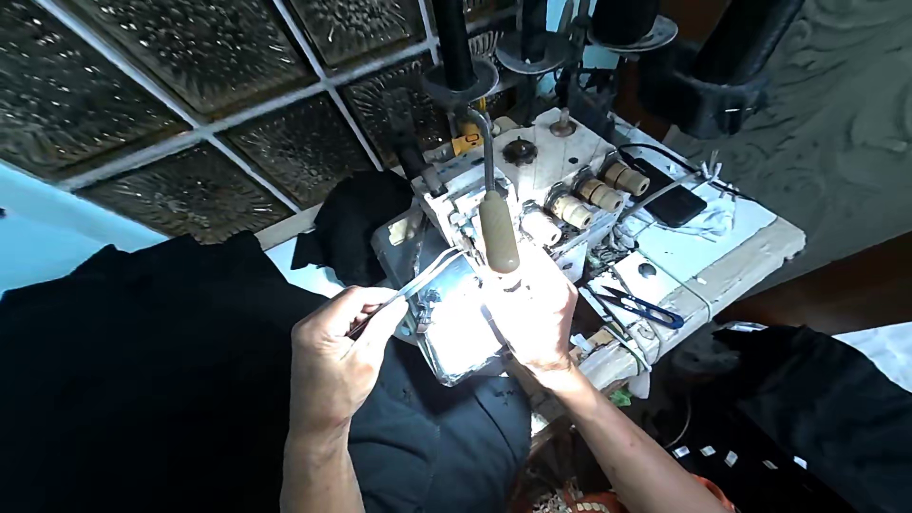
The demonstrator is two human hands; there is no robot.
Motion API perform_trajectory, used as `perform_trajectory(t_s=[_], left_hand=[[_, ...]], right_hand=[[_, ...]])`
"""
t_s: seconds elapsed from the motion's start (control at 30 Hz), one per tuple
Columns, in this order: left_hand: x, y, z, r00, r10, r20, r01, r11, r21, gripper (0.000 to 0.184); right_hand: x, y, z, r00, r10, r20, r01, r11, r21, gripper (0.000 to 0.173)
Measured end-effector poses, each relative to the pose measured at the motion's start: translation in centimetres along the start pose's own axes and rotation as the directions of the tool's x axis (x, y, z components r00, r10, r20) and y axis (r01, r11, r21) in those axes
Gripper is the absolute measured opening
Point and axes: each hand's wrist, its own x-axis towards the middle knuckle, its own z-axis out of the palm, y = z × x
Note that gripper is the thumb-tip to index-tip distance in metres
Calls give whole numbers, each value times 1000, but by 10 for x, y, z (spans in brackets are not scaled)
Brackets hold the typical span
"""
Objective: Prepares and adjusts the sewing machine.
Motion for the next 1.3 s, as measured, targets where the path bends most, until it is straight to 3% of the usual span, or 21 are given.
perform_trajectory(t_s=[0.33,0.63,1.03,1.3], left_hand=[[0,0,1,1000,-20,-5,20,1000,-4,12],[0,-1,0,1000,-23,-14,24,1000,12,14],[1,3,1,1000,-11,-12,11,999,32,12],[1,4,3,1000,-14,-7,14,1000,28,11]], right_hand=[[-2,3,0,997,80,-7,-79,992,103,20],[-8,4,-7,998,26,-54,-16,984,177,21],[3,-5,3,999,53,-3,-53,979,-196,19],[11,-7,0,997,76,-7,-76,982,-171,10]])
